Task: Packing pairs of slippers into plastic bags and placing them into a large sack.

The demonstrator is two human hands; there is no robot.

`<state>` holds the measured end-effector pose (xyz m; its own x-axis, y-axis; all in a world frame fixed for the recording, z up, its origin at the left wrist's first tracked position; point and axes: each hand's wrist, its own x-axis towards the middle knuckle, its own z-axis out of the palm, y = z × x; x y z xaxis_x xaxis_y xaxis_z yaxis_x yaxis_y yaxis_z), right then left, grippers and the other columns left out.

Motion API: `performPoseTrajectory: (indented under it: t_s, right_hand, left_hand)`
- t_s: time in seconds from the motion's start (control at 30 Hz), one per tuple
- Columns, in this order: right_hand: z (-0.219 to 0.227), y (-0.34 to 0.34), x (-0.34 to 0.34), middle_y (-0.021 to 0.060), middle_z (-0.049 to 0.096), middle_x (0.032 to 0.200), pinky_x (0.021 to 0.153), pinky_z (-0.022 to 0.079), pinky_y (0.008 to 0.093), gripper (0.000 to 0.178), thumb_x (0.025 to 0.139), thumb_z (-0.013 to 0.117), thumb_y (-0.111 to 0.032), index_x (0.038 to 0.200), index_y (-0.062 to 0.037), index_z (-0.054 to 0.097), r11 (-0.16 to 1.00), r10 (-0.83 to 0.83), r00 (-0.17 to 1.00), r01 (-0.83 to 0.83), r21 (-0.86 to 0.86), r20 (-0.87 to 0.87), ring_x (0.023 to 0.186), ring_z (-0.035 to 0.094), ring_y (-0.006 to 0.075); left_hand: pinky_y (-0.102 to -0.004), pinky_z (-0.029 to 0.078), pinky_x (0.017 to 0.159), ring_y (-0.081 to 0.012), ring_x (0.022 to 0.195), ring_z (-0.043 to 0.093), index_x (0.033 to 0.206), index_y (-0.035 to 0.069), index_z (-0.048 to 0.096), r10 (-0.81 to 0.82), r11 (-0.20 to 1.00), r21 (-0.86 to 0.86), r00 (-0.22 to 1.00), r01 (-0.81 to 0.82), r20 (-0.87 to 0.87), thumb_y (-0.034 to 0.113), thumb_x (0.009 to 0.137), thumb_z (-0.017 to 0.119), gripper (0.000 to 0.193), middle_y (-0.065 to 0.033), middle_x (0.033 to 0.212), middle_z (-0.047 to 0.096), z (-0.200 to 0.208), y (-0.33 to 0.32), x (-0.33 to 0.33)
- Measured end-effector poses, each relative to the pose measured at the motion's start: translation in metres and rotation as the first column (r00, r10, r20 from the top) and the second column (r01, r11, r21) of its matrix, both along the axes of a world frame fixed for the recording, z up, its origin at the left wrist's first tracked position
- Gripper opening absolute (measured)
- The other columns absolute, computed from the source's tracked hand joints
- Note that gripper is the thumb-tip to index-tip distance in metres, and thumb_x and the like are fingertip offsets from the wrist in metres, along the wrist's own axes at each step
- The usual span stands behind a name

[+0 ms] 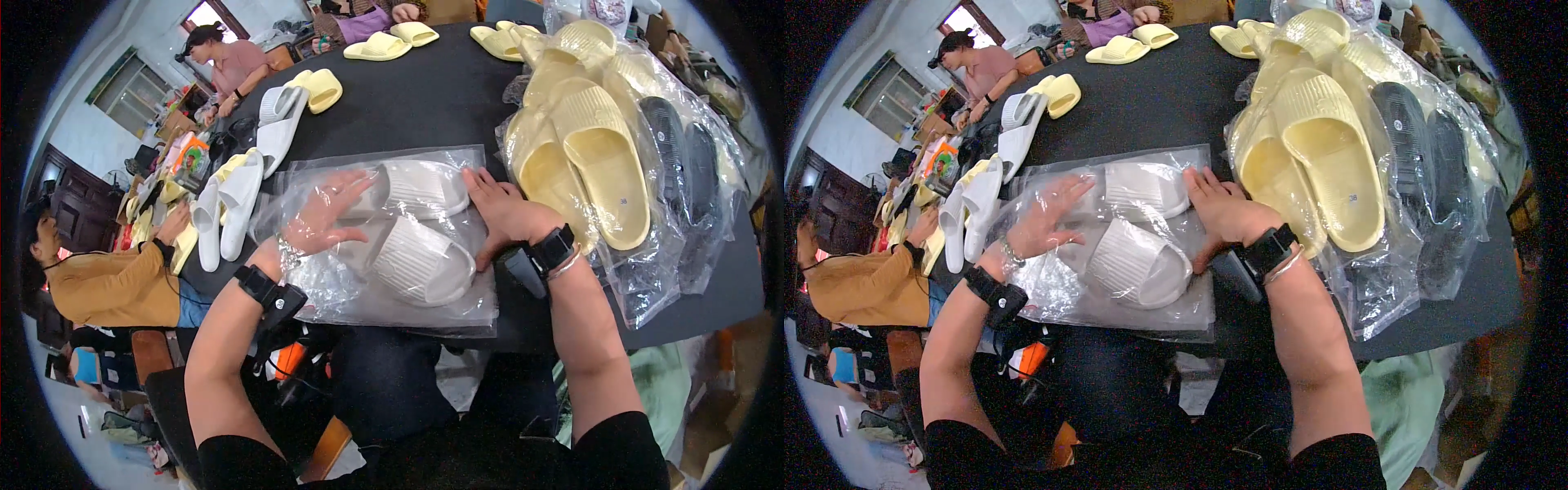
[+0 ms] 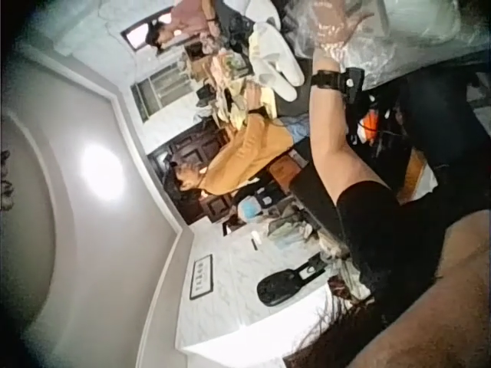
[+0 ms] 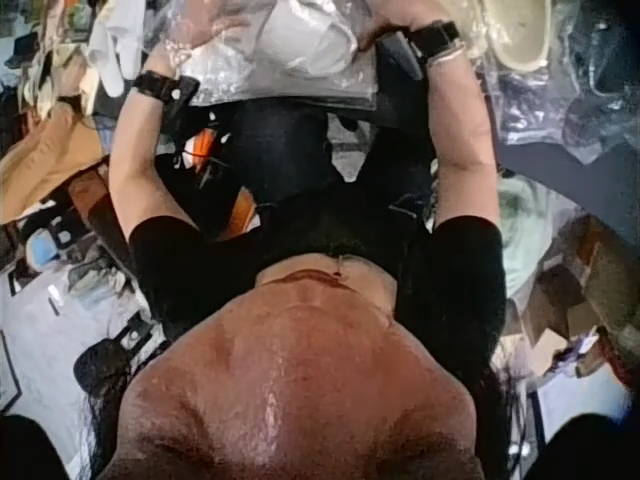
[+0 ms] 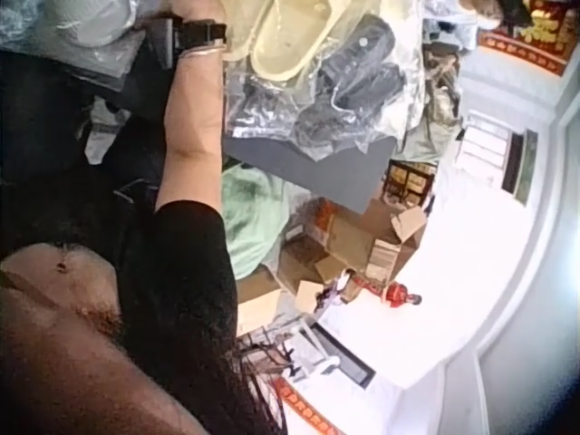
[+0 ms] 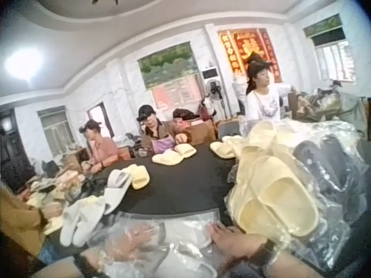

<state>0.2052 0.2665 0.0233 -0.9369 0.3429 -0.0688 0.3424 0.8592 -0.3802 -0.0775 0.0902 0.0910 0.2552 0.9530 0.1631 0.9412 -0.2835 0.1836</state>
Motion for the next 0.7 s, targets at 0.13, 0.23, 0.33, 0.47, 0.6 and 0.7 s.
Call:
performPoseTrajectory:
  t_s: [0.13, 0.23, 0.33, 0.47, 0.6, 0.7]
  right_hand:
    - [0.003, -0.003, -0.001, 0.0244, 0.015, 0.155, 0.117, 0.015, 0.0458, 0.144, 0.043, 0.091, -0.042, 0.148, 0.0056, 0.004, 0.999, -0.015, 1.000, 0.015, -0.046, -0.012, 0.145, 0.010, 0.0357]
    - [0.001, -0.002, 0.000, 0.0235, 0.015, 0.155, 0.117, 0.014, 0.0450, 0.144, 0.043, 0.091, -0.041, 0.148, 0.0048, 0.004, 0.999, -0.025, 1.000, 0.025, -0.041, -0.015, 0.146, 0.009, 0.0347]
    - [0.004, -0.004, -0.001, 0.0228, 0.015, 0.155, 0.117, 0.014, 0.0442, 0.145, 0.042, 0.092, -0.042, 0.148, 0.0045, 0.005, 0.998, -0.034, 0.999, 0.034, -0.057, -0.014, 0.146, 0.009, 0.0341]
    - [0.002, -0.001, -0.002, 0.0247, 0.016, 0.154, 0.116, 0.014, 0.0461, 0.147, 0.041, 0.091, -0.046, 0.148, 0.0044, 0.004, 0.999, -0.013, 1.000, 0.013, -0.044, -0.011, 0.146, 0.008, 0.0343]
    - [0.005, 0.001, 0.002, 0.0241, 0.017, 0.154, 0.116, 0.015, 0.0469, 0.147, 0.041, 0.090, -0.049, 0.148, 0.0043, 0.005, 0.999, -0.024, 0.999, 0.025, -0.043, 0.022, 0.146, 0.008, 0.0344]
    - [0.006, -0.002, -0.002, 0.0212, 0.014, 0.156, 0.117, 0.015, 0.0434, 0.148, 0.039, 0.092, -0.046, 0.148, 0.0040, 0.006, 0.999, -0.027, 0.998, 0.029, -0.027, 0.055, 0.146, 0.008, 0.0336]
  left_hand:
    - [-0.0472, 0.028, 0.111, -0.0389, 0.129, 0.041, 0.135, 0.003, 0.046, -0.095, 0.989, 0.099, 0.987, 0.108, -0.130, 0.039, 0.072, 0.074, 0.078, -0.0211, 0.136, 0.047, -0.029, 0.020, -0.003]
    - [-0.0479, 0.031, 0.108, -0.0387, 0.126, 0.043, 0.122, 0.000, 0.054, -0.040, 0.997, 0.057, 0.993, 0.047, -0.115, 0.031, 0.071, 0.073, 0.063, -0.0229, 0.130, 0.050, -0.043, 0.035, 0.009]
    - [-0.0486, 0.034, 0.105, -0.0378, 0.121, 0.047, 0.105, -0.001, 0.062, -0.004, 1.000, 0.021, 0.994, 0.006, -0.105, 0.029, 0.071, 0.071, 0.046, -0.0225, 0.120, 0.056, -0.049, 0.041, 0.009]
    - [-0.0493, 0.036, 0.100, -0.0367, 0.114, 0.052, 0.083, 0.001, 0.067, 0.011, 0.990, 0.141, 0.999, -0.004, -0.043, 0.031, 0.073, 0.069, 0.032, -0.0199, 0.103, 0.063, -0.052, 0.031, -0.007]
    - [-0.0497, 0.036, 0.100, -0.0368, 0.114, 0.051, 0.087, 0.003, 0.068, -0.036, 0.999, 0.007, 0.997, 0.036, -0.061, 0.033, 0.073, 0.068, 0.033, -0.0196, 0.107, 0.063, -0.017, 0.015, -0.006]
    - [-0.0493, 0.036, 0.098, -0.0368, 0.115, 0.051, 0.097, 0.004, 0.067, -0.046, 0.999, -0.027, 0.999, 0.046, -0.014, 0.035, 0.073, 0.068, 0.040, -0.0190, 0.115, 0.061, -0.018, 0.005, -0.009]
